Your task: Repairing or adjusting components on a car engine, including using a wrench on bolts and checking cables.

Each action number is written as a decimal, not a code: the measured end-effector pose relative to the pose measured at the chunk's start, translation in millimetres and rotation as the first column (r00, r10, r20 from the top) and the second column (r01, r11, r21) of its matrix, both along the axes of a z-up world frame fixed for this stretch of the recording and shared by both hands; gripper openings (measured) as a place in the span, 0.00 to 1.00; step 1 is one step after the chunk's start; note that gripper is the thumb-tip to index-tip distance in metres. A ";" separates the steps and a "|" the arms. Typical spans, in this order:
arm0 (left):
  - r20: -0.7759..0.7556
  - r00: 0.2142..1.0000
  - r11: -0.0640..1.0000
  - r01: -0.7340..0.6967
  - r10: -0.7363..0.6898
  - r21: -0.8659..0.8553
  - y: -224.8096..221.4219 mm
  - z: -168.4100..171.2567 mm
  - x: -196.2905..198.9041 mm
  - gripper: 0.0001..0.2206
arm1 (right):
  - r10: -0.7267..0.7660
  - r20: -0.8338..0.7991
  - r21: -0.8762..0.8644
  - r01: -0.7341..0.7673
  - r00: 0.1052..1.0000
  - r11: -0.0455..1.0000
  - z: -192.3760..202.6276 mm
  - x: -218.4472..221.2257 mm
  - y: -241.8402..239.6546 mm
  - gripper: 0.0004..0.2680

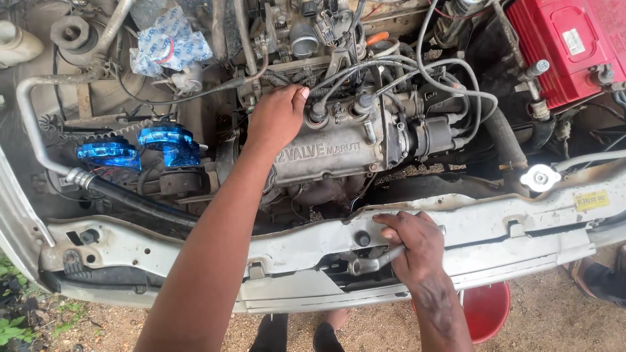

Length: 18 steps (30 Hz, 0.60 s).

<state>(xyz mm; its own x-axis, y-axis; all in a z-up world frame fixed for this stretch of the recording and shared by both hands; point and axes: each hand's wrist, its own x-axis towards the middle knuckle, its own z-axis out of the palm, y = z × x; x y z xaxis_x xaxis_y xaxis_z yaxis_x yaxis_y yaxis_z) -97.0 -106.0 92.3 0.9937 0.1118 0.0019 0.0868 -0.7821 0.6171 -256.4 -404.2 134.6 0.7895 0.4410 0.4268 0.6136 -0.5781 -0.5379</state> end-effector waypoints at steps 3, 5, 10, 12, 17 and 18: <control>-0.003 1.000 1.000 -0.004 0.005 0.017 0.8 6.5 -1.3 0.18 | -0.055 -0.047 -0.018 0.054 0.997 0.998 0.7 2.1 6.4 0.09; -0.100 0.994 0.996 -0.042 0.034 -0.081 -2.6 21.8 -4.0 0.18 | -0.116 -0.060 0.027 0.118 0.991 0.993 3.2 4.1 11.5 0.08; -0.038 0.998 0.999 0.052 -0.052 -0.003 5.6 4.6 -0.6 0.21 | -0.198 -0.077 -0.009 0.198 0.977 0.980 1.3 3.6 20.5 0.04; -0.035 0.994 0.995 0.102 -0.101 0.015 13.2 -3.0 -2.0 0.22 | -0.238 -0.073 -0.062 0.234 0.968 0.970 -0.4 5.5 21.4 0.06; -0.020 0.991 0.982 0.134 -0.133 0.130 14.8 -11.1 -3.5 0.23 | -0.164 -0.126 0.064 0.173 0.978 0.983 6.1 -0.1 20.7 0.14; -0.002 0.984 0.978 0.180 -0.180 0.108 19.4 -17.4 -2.1 0.23 | -0.214 -0.107 0.042 0.219 0.971 0.975 6.7 1.7 19.5 0.14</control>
